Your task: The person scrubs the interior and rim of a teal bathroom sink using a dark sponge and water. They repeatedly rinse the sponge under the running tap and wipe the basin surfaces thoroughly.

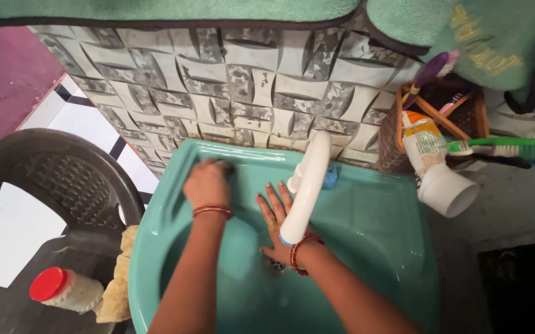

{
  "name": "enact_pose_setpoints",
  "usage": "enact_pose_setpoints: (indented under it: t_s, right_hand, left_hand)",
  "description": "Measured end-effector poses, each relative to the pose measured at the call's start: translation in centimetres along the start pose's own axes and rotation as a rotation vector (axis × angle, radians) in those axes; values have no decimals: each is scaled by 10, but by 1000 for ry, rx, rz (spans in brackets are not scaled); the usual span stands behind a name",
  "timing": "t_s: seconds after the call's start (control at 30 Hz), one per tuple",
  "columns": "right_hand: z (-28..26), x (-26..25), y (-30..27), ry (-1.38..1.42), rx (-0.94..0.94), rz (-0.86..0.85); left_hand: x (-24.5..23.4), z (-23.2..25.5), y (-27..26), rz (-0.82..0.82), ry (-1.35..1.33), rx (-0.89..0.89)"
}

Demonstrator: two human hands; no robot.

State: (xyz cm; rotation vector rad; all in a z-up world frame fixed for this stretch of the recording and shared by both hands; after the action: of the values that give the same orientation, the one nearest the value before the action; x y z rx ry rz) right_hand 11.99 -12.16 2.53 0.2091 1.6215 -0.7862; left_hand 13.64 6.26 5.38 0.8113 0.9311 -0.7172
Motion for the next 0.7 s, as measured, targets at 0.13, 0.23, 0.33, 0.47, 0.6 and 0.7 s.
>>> enact_pose_setpoints:
  t_s: [0.13,0.23,0.33,0.47,0.6,0.7]
  right_hand:
    - [0,-1,-1,-1,4,34]
    - [0,-1,-2,1,11,11]
    - [1,-1,-1,27,28,-20]
    - [0,-3,-3,62,31,9]
    - [2,-2,-3,84,44,8]
    - [2,-3,-2,59,57,-20]
  left_hand:
    - [-4,-6,-7,39,71,-36]
    - [-9,9,-32,-19,66,-59]
    - [-22,11,-57,-77,13,-102]
    - [-19,-14,-38,-139,98,-201]
    - [-6,-12,-8,-29,98,-57]
    - [6,-23,-12,-177,133,-112]
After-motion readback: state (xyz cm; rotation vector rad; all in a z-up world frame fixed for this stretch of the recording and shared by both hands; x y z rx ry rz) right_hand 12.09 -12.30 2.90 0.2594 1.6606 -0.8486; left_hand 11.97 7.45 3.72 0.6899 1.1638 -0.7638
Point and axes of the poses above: each hand's wrist, its own y-axis towards the middle knuckle, its own x-axis out of the palm, z = x × y, the point moved 8 cm from there along y, towards the middle knuckle, and after that the axes turned 8 degrees about -z, right-handed, at the moved point
